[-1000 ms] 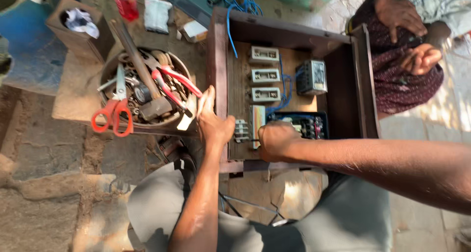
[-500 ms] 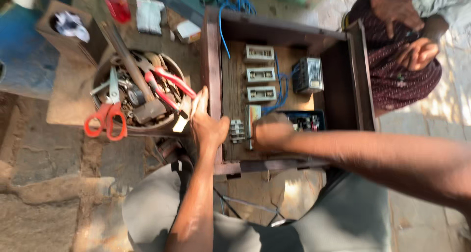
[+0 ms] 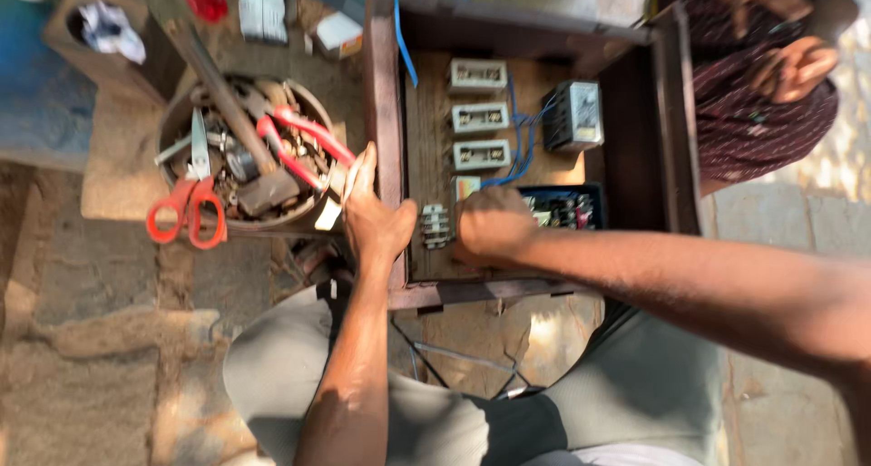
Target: The person retrieves a screwdriver from a tool container and uses it to tighten screws on a terminal block inside an open electrical box. They then use black electrical tape to wrap and secure wire connections within the box.
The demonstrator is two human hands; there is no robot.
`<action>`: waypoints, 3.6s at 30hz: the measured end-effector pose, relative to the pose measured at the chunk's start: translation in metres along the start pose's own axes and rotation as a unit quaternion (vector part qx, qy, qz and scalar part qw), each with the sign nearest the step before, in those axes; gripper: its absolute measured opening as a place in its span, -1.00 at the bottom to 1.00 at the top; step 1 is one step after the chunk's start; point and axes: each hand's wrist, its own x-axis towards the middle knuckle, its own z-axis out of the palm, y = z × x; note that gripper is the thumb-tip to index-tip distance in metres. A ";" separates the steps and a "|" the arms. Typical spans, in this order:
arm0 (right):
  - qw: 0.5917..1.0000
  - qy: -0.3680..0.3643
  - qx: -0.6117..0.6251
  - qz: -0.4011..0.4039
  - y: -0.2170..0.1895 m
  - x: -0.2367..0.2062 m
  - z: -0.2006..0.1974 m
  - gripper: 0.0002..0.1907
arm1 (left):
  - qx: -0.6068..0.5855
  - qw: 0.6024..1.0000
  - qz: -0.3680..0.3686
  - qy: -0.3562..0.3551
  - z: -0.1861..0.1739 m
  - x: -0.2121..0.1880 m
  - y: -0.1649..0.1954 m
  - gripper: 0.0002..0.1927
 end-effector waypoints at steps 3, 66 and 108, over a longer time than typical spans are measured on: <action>0.990 -0.107 0.053 0.070 -0.010 -0.002 -0.037 -0.74 | 0.019 1.000 0.009 0.003 0.001 0.001 -0.001 -0.14; 0.313 0.375 0.806 0.334 0.140 -0.244 0.100 -0.40 | 0.348 0.838 0.321 -0.273 0.177 -0.008 0.099 -0.82; 0.604 0.360 0.556 0.443 0.035 -0.183 0.109 -0.79 | 0.202 0.963 0.050 0.169 -0.101 -0.005 0.044 -0.76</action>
